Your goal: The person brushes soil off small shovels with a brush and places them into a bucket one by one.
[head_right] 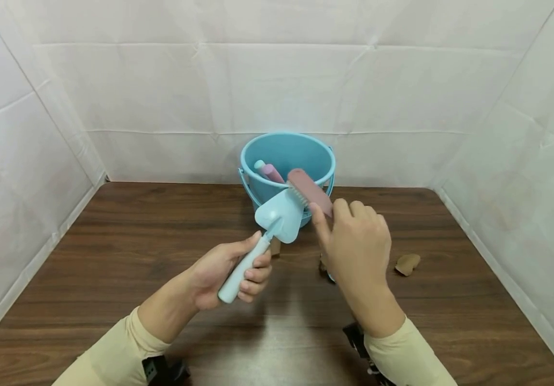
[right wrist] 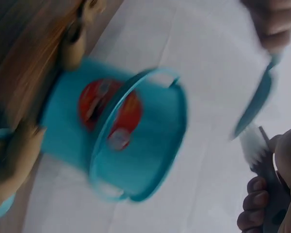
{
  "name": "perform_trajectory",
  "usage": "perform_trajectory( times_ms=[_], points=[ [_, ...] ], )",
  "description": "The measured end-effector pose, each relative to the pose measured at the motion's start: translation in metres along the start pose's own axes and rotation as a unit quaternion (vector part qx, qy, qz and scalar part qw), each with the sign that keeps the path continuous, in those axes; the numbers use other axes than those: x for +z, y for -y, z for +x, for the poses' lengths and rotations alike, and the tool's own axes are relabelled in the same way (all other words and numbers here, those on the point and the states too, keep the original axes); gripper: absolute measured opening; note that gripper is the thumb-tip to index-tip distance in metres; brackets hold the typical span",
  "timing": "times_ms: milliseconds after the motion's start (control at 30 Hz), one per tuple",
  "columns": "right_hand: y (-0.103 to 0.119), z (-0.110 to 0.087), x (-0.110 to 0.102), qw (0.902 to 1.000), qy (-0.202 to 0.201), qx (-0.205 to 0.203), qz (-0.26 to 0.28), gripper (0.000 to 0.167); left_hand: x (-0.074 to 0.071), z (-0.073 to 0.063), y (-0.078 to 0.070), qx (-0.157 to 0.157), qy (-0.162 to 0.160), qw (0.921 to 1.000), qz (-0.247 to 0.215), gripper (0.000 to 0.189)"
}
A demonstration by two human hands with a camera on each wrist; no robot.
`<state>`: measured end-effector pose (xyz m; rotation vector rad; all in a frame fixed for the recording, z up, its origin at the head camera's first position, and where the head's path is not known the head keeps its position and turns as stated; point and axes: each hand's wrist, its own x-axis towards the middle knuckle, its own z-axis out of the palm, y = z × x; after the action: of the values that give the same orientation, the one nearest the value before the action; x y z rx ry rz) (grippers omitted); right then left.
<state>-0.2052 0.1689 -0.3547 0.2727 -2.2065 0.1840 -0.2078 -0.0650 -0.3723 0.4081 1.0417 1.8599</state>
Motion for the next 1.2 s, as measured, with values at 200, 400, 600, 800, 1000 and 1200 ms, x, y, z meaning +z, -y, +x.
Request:
perform_trajectory(
  times_ms=[200,400,600,800,1000,1200],
  points=[
    [0.041,-0.013,-0.011,0.9942,0.021,-0.099,0.035,0.058,-0.002,0.002,0.001,0.000,-0.019,0.9997,-0.016,0.043],
    [0.042,-0.015,-0.004,0.9951,0.025,-0.088,0.038,0.057,0.000,0.003,0.001,-0.007,-0.021,0.9995,-0.022,0.045],
    [0.014,-0.006,0.005,0.9990,-0.006,-0.042,0.012,0.055,0.001,0.002,0.001,-0.014,-0.013,0.9998,-0.003,0.050],
    [-0.008,0.000,0.007,0.9997,-0.003,0.010,-0.022,0.054,0.000,0.000,0.000,-0.002,-0.007,0.9999,0.009,0.051],
    [0.015,-0.003,-0.009,0.9994,0.005,-0.024,0.025,0.056,-0.001,0.000,0.000,-0.002,-0.013,0.9999,0.003,0.050],
    [0.049,-0.016,-0.017,0.9942,0.038,-0.088,0.049,0.059,-0.001,0.000,-0.001,0.001,-0.034,0.9994,-0.005,0.043]
  ],
)
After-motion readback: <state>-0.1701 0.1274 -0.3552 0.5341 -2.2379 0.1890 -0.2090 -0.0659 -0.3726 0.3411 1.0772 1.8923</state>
